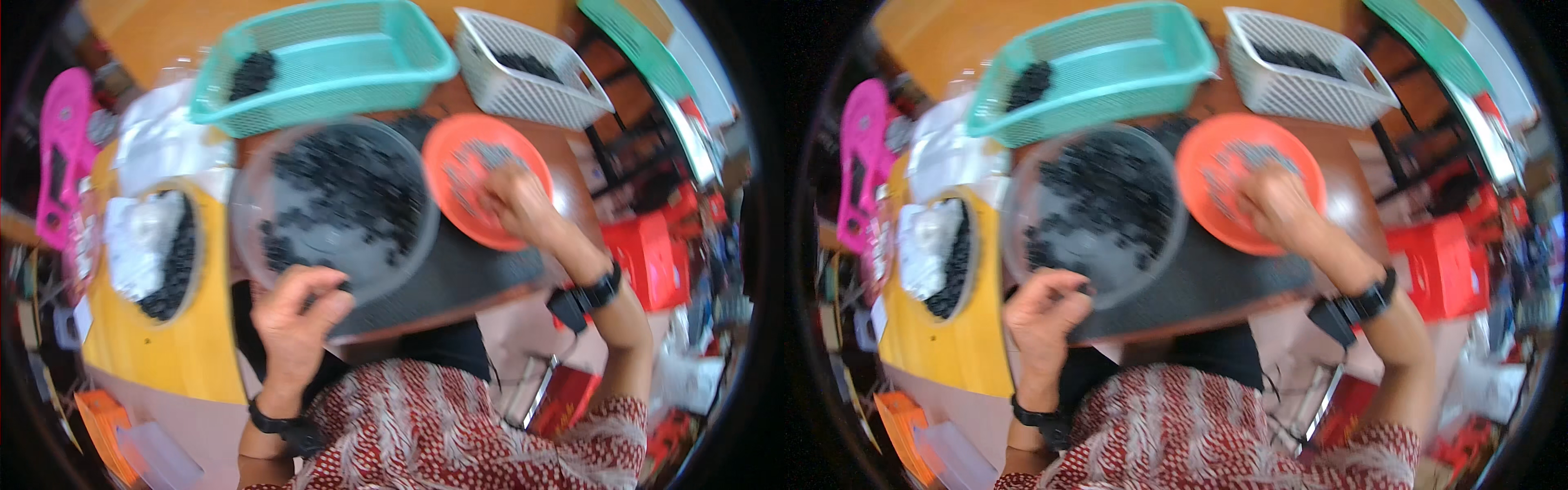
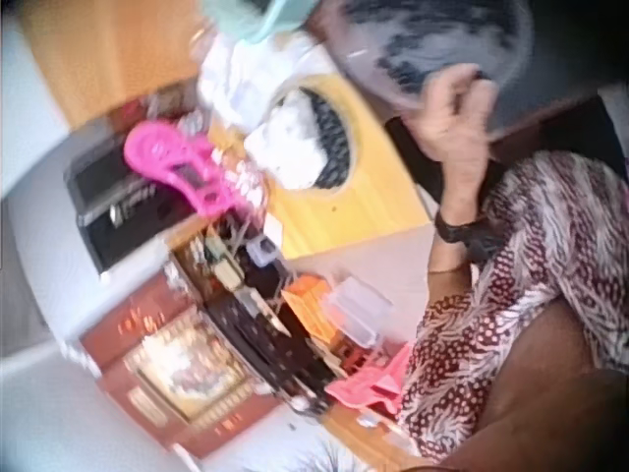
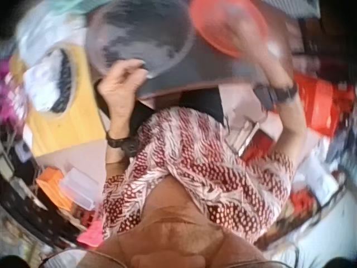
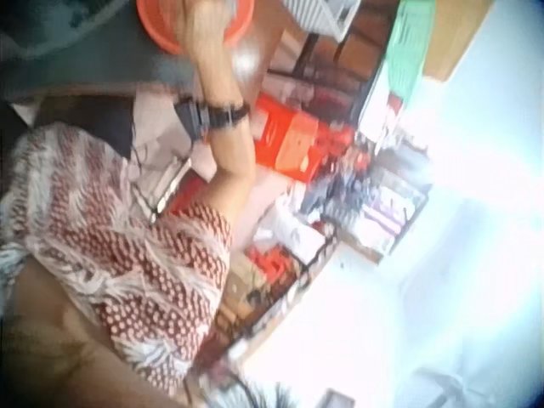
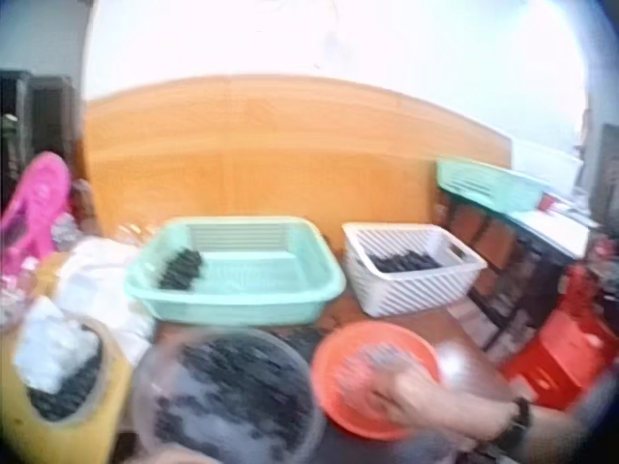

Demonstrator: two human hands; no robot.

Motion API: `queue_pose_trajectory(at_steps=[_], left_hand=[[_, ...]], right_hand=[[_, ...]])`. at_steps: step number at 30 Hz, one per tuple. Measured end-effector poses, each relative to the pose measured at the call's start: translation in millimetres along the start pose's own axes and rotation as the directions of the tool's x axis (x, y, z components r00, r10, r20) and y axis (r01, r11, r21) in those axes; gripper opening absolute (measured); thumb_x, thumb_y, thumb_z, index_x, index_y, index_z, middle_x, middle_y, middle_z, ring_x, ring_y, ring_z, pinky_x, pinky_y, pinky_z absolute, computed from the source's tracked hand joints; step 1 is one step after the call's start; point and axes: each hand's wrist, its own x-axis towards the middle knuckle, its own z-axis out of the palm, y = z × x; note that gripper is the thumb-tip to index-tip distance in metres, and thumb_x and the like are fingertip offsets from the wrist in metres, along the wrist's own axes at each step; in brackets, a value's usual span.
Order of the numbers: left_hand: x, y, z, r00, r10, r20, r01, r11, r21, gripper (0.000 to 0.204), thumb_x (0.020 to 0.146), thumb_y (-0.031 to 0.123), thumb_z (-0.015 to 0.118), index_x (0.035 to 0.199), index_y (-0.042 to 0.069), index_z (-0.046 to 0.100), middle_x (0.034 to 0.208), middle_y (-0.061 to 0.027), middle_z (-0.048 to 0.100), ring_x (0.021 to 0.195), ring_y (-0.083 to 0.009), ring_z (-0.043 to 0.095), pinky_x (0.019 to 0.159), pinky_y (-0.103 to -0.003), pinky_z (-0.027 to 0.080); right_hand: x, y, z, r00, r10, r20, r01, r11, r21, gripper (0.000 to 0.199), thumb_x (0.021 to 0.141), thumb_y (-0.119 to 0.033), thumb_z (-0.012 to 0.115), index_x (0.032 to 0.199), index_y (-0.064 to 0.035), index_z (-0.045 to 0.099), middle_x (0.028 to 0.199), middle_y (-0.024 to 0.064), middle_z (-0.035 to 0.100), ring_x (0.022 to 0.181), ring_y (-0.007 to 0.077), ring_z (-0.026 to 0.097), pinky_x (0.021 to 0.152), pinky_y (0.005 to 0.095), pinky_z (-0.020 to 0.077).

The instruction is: Assembling small black plastic fasteners by manually inserting metal pins into them.

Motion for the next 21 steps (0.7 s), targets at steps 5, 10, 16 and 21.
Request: queue_pose_trajectory(at_steps=[5,10,16,21], left_hand=[[3,-4,2,1.000,-0.003,-0.029,-0.001,0.991,-0.135,0.018,0.073,-0.008,0.064,0.090,-0.003,0.061,0.081,-0.0033,0.059,0.074,-0.0105,0.058,0.069,-0.020,0.046],[2,-6,5,0.999,0.026,-0.020,-0.028,0.989,-0.145,0.019,0.074,-0.002,0.069,0.091,-0.003,0.062,0.080,-0.0036,0.059,0.073,-0.0103,0.058,0.067,-0.020,0.050],[-2,-3,6,0.999,0.018,-0.030,-0.021,0.992,-0.126,0.019,0.074,-0.001,0.069,0.091,-0.004,0.062,0.080,-0.0041,0.059,0.073,-0.0106,0.058,0.068,-0.020,0.051],[-2,-4,7,0.999,0.011,-0.036,-0.016,0.991,-0.133,0.020,0.074,-0.001,0.069,0.092,-0.004,0.062,0.081,-0.0041,0.059,0.074,-0.0107,0.058,0.067,-0.020,0.050]], right_hand=[[-5,-4,-4,0.988,0.140,-0.067,-0.136,0.989,0.064,0.006,0.067,-0.001,0.061,0.073,-0.0022,0.058,0.070,0.0136,0.058,0.074,0.0320,0.054,0.068,0.0407,0.0428],[-16,-2,0,0.989,0.129,-0.074,-0.125,0.990,0.059,0.011,0.069,0.000,0.064,0.079,-0.0022,0.061,0.072,0.0113,0.057,0.076,0.0292,0.055,0.070,0.0377,0.0435],[-15,0,7,0.990,0.098,-0.101,-0.094,0.995,0.041,0.010,0.065,-0.005,0.067,0.074,-0.0069,0.063,0.071,0.0099,0.059,0.077,0.0299,0.055,0.066,0.0408,0.0448],[-12,-3,12,0.992,-0.018,-0.129,0.010,0.998,-0.062,0.009,0.062,-0.005,0.066,0.068,-0.0060,0.060,0.071,0.0094,0.056,0.073,0.0284,0.053,0.063,0.0385,0.0454]])
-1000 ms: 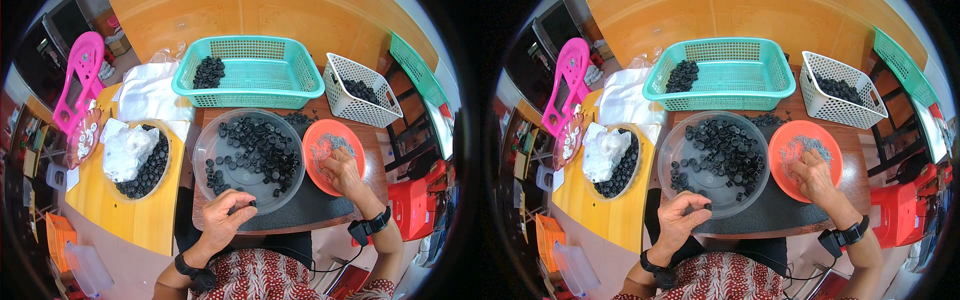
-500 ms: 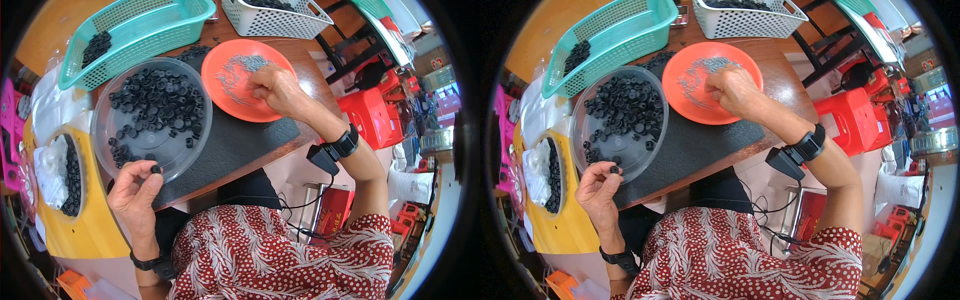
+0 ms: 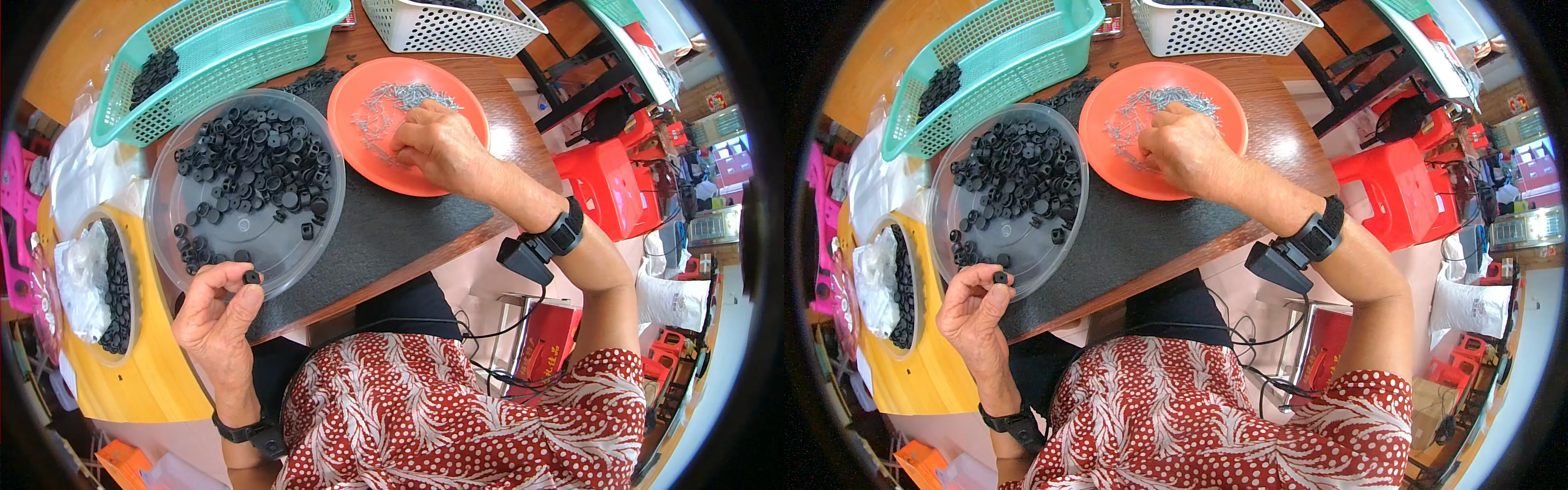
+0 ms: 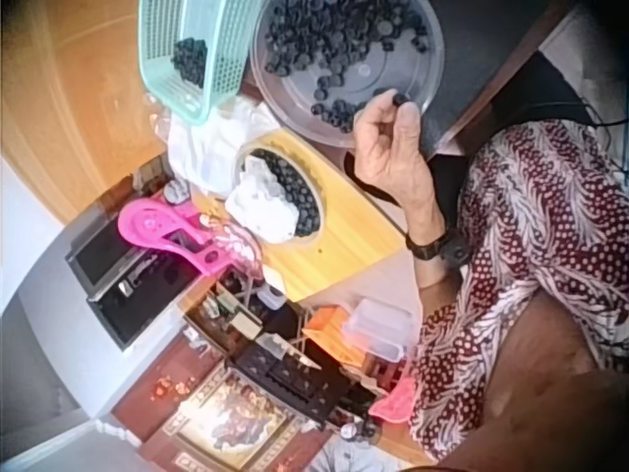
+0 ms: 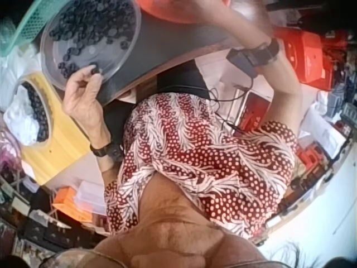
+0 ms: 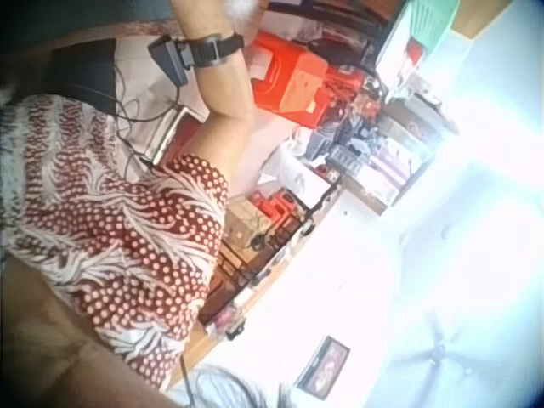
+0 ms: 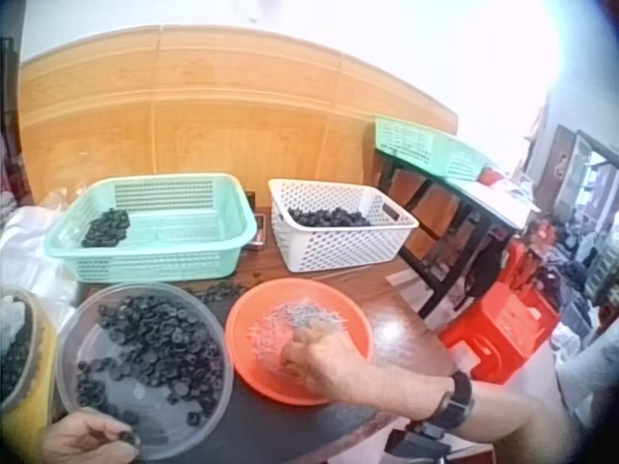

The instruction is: Assembling small black plastic fasteners by manually inserting metal pins into them.

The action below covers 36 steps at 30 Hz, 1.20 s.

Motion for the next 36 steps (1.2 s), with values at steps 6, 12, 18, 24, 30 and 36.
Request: queue_pose_trajectory(at_steps=[6,12,18,24,30,36], left_hand=[[1,0,-3,1.000,0.023,0.011,-0.023,1.000,0.014,0.020,0.074,-0.001,0.069,0.092,-0.004,0.061,0.081,-0.0044,0.059,0.073,-0.0112,0.058,0.067,-0.021,0.049],[1,5,-2,1.000,-0.022,-0.020,0.021,0.999,-0.030,0.019,0.074,-0.003,0.067,0.092,-0.006,0.060,0.082,-0.0065,0.060,0.072,-0.0120,0.059,0.068,-0.022,0.048],[3,10,-8,0.998,-0.065,0.000,0.064,0.978,-0.200,0.025,0.071,-0.001,0.071,0.093,-0.006,0.060,0.083,-0.0117,0.063,0.072,-0.0150,0.062,0.066,-0.023,0.051],[4,16,-4,0.995,-0.076,0.068,0.097,0.905,-0.414,0.027,0.071,-0.004,0.071,0.096,-0.006,0.060,0.085,-0.0095,0.063,0.077,-0.0156,0.063,0.072,-0.025,0.052],[3,17,-6,0.994,-0.076,0.082,0.106,0.877,-0.470,0.027,0.072,-0.005,0.070,0.097,-0.007,0.059,0.085,-0.0106,0.063,0.077,-0.0162,0.064,0.069,-0.025,0.053],[0,20,-3,0.994,-0.096,0.048,0.108,0.887,-0.450,0.027,0.073,-0.005,0.070,0.098,-0.007,0.059,0.085,-0.0090,0.063,0.076,-0.0134,0.062,0.069,-0.024,0.052]], right_hand=[[8,-7,2,0.990,-0.141,0.025,0.143,0.981,-0.131,0.009,0.063,-0.002,0.062,0.062,-0.0028,0.053,0.070,0.0118,0.054,0.070,0.0284,0.052,0.062,0.0372,0.0456],[6,-1,10,0.992,-0.119,-0.041,0.112,0.984,-0.140,0.013,0.065,-0.002,0.060,0.067,-0.0029,0.048,0.068,0.0144,0.052,0.069,0.0332,0.050,0.060,0.0420,0.0442],[6,-28,-22,0.970,0.239,-0.040,-0.231,0.962,0.144,0.023,0.071,0.002,0.057,0.093,-0.0056,0.061,0.066,0.0105,0.053,0.065,0.0251,0.054,0.060,0.0356,0.0446],[2,-58,-25,0.939,0.329,-0.103,-0.263,0.877,0.403,0.020,0.078,0.004,0.057,0.096,-0.0044,0.064,0.075,0.0039,0.058,0.069,0.0103,0.053,0.062,0.0244,0.0442],[23,-130,-12,0.912,0.409,-0.026,-0.170,0.435,0.884,0.013,0.079,0.003,0.062,0.091,-0.0006,0.064,0.082,-0.0012,0.060,0.072,0.0046,0.053,0.065,0.0204,0.0440],[27,-164,9,0.926,0.375,-0.039,-0.058,0.242,0.969,0.014,0.077,0.003,0.064,0.091,-0.0001,0.061,0.082,0.0007,0.060,0.071,0.0047,0.055,0.063,0.0196,0.0445]])
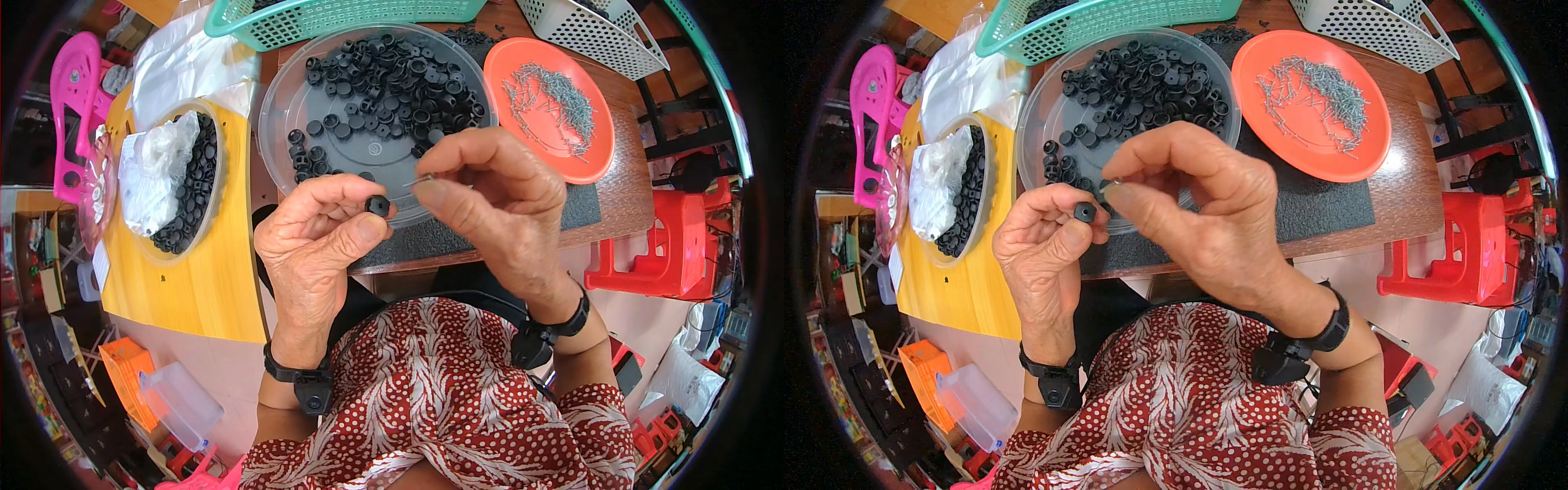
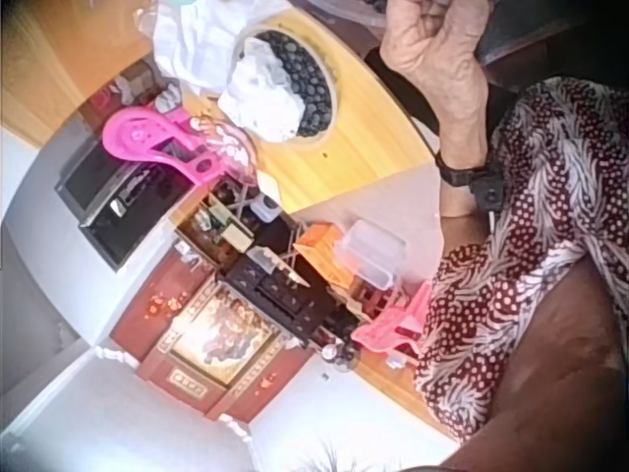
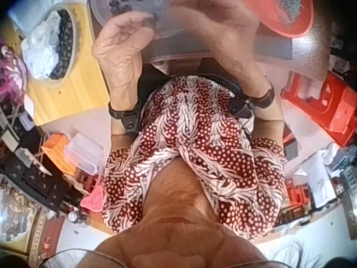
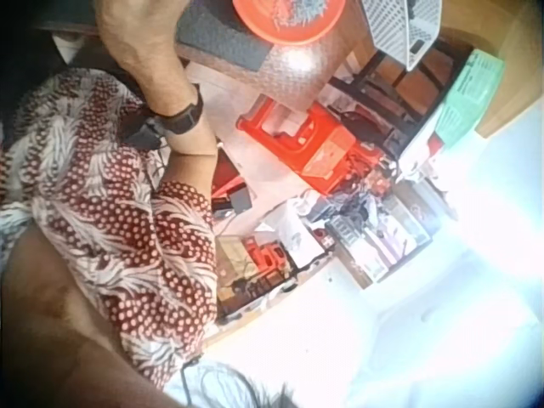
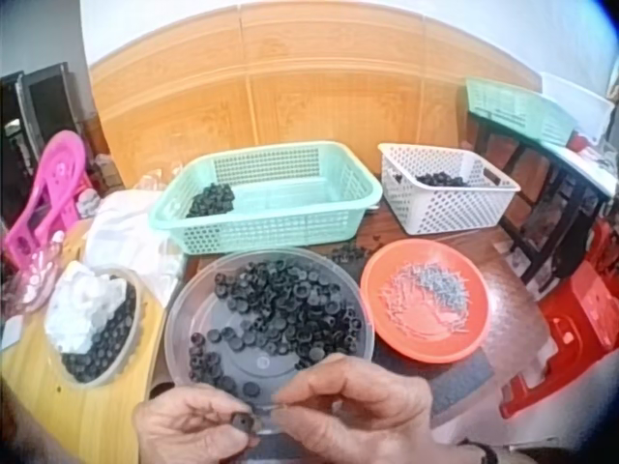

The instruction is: Assembling small black plastic fasteners by manually inserting metal pins into them.

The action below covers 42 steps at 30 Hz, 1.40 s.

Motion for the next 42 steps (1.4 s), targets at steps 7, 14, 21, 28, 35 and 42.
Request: queue_pose_trajectory(at_steps=[7,14,21,28,35,42], left_hand=[[-2,-1,-1,0.999,-0.020,-0.025,0.021,0.998,0.057,0.028,0.073,-0.003,0.071,0.098,-0.006,0.060,0.086,-0.0060,0.062,0.075,-0.0091,0.058,0.071,-0.020,0.048],[-2,-1,0,0.999,-0.031,-0.015,0.032,0.997,0.069,0.027,0.072,-0.004,0.071,0.098,-0.006,0.061,0.086,-0.0049,0.062,0.076,-0.0086,0.057,0.072,-0.019,0.047],[0,-1,-3,0.988,0.142,0.056,-0.152,0.944,0.292,0.023,0.070,-0.005,0.071,0.092,-0.004,0.065,0.084,-0.0064,0.061,0.078,-0.0111,0.057,0.070,-0.021,0.045],[-2,-4,-7,0.980,0.180,0.085,-0.198,0.923,0.329,0.022,0.068,-0.005,0.073,0.088,-0.005,0.066,0.086,-0.0100,0.062,0.079,-0.0145,0.058,0.071,-0.023,0.046],[-13,-1,-13,0.994,0.105,0.020,-0.106,0.944,0.311,0.022,0.069,-0.004,0.073,0.089,-0.005,0.065,0.087,-0.0103,0.063,0.080,-0.0144,0.059,0.073,-0.023,0.047],[-14,7,-23,0.979,0.094,-0.183,-0.042,0.961,0.272,0.024,0.070,0.001,0.073,0.091,-0.007,0.061,0.083,-0.0098,0.062,0.070,-0.0152,0.061,0.062,-0.022,0.050]], right_hand=[[-8,3,6,0.997,0.028,0.068,-0.027,1.000,-0.005,0.016,0.077,0.004,0.065,0.092,0.0032,0.058,0.085,0.0061,0.060,0.073,0.0085,0.052,0.064,0.0217,0.0416],[-10,10,6,0.996,-0.074,0.038,0.079,0.987,-0.140,0.015,0.074,0.003,0.066,0.088,-0.0012,0.062,0.080,0.0042,0.058,0.068,0.0069,0.056,0.057,0.0198,0.0447],[-8,9,6,0.991,-0.117,0.061,0.129,0.960,-0.248,0.016,0.070,0.005,0.066,0.084,-0.0020,0.062,0.077,0.0051,0.058,0.064,0.0113,0.054,0.055,0.0223,0.0433],[-10,17,8,0.939,-0.321,0.121,0.343,0.873,-0.346,0.021,0.065,0.007,0.068,0.083,-0.0008,0.061,0.074,0.0077,0.058,0.061,0.0184,0.051,0.053,0.0275,0.0397],[-13,22,14,0.872,-0.440,0.216,0.489,0.747,-0.452,0.025,0.063,0.005,0.070,0.087,0.0009,0.063,0.078,0.0105,0.059,0.063,0.0220,0.052,0.054,0.0290,0.0406],[10,23,9,0.929,-0.266,0.256,0.369,0.711,-0.599,0.031,0.065,0.004,0.067,0.094,-0.0024,0.064,0.080,0.0088,0.058,0.069,0.0246,0.053,0.060,0.0335,0.0430]])
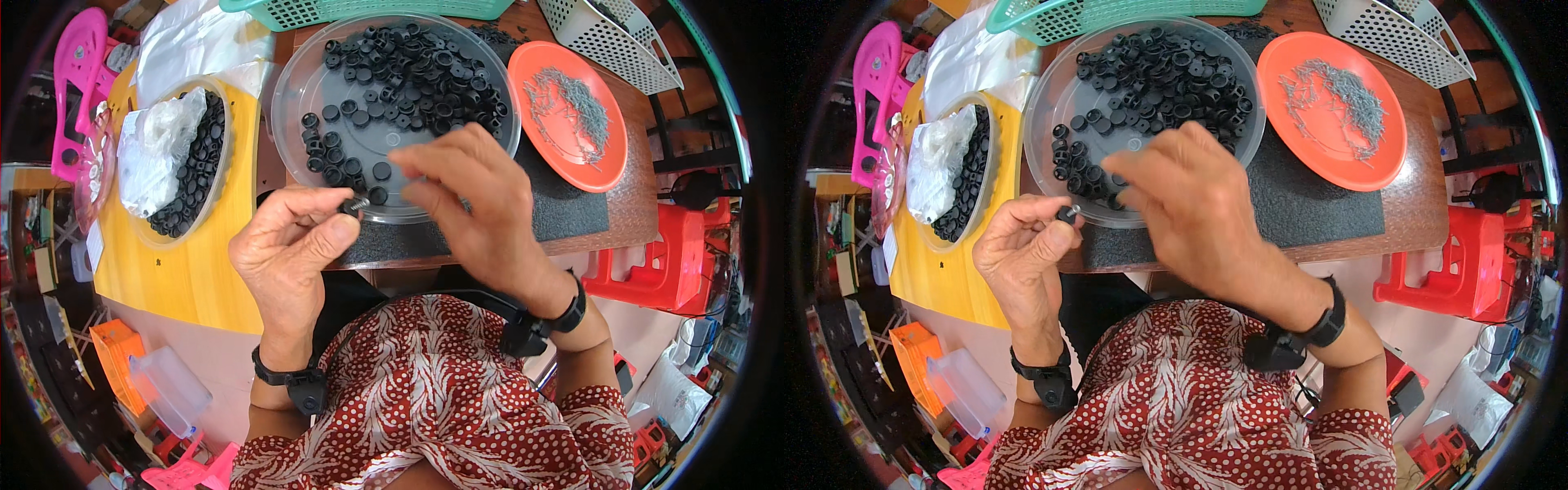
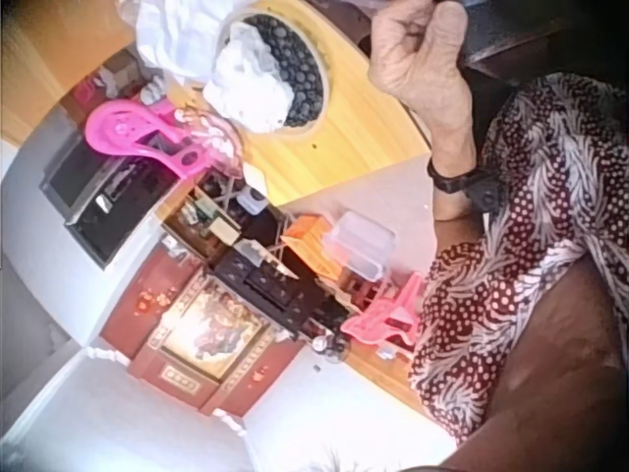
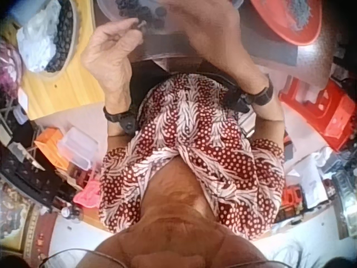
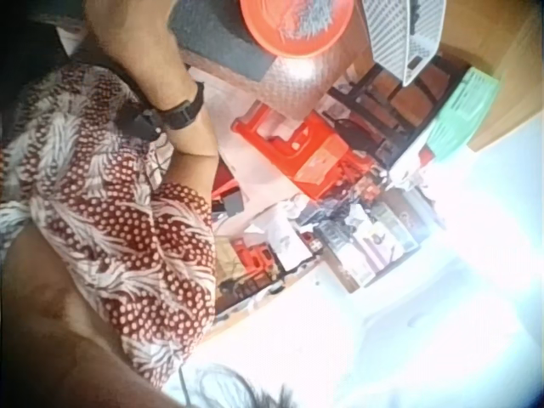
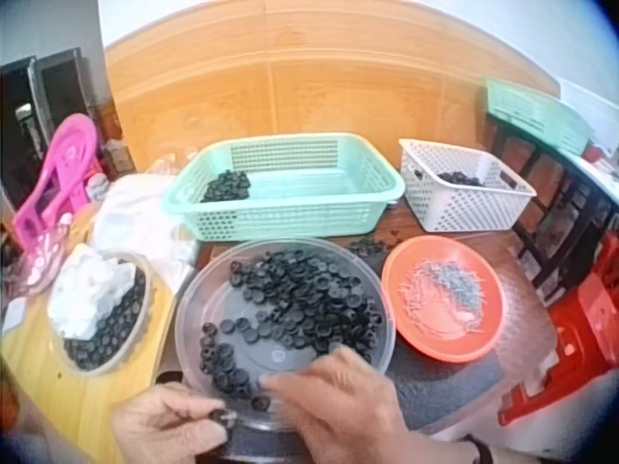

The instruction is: Assembling small black plastic fasteners by manually inserting metal pins into them.

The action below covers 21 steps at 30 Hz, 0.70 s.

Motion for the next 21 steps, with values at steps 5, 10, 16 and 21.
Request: queue_pose_trajectory(at_steps=[5,10,16,21], left_hand=[[5,-1,-5,0.999,0.018,-0.038,-0.019,0.999,-0.040,0.024,0.072,0.002,0.072,0.092,-0.006,0.060,0.083,-0.0114,0.063,0.070,-0.0169,0.063,0.061,-0.023,0.051],[4,-1,-7,0.999,0.016,-0.037,-0.017,0.999,-0.043,0.025,0.072,0.001,0.072,0.093,-0.007,0.060,0.082,-0.0114,0.063,0.070,-0.0166,0.062,0.062,-0.023,0.051],[4,-1,-4,0.999,0.023,-0.026,-0.024,0.999,-0.047,0.027,0.072,0.002,0.072,0.094,-0.007,0.060,0.081,-0.0115,0.063,0.070,-0.0163,0.062,0.063,-0.023,0.050],[3,-1,-1,1.000,0.011,-0.015,-0.012,0.999,-0.053,0.027,0.072,0.002,0.072,0.094,-0.007,0.060,0.081,-0.0116,0.064,0.070,-0.0159,0.062,0.063,-0.023,0.050]], right_hand=[[19,19,10,0.980,-0.019,0.196,0.040,0.993,-0.108,0.028,0.064,0.002,0.067,0.091,-0.0039,0.064,0.075,0.0086,0.055,0.073,0.0267,0.050,0.063,0.0350,0.0431],[24,22,21,0.931,-0.082,0.357,0.180,0.951,-0.250,0.012,0.060,-0.001,0.064,0.072,-0.0034,0.063,0.070,0.0122,0.055,0.073,0.0285,0.053,0.061,0.0382,0.0451],[25,21,19,0.931,-0.087,0.354,0.202,0.931,-0.304,0.013,0.060,0.000,0.063,0.073,-0.0015,0.062,0.070,0.0116,0.055,0.074,0.0293,0.053,0.061,0.0382,0.0450],[25,12,4,0.981,0.029,0.192,-0.016,0.998,-0.067,0.015,0.064,-0.002,0.066,0.078,0.0000,0.061,0.070,0.0098,0.057,0.073,0.0264,0.055,0.061,0.0361,0.0453]])
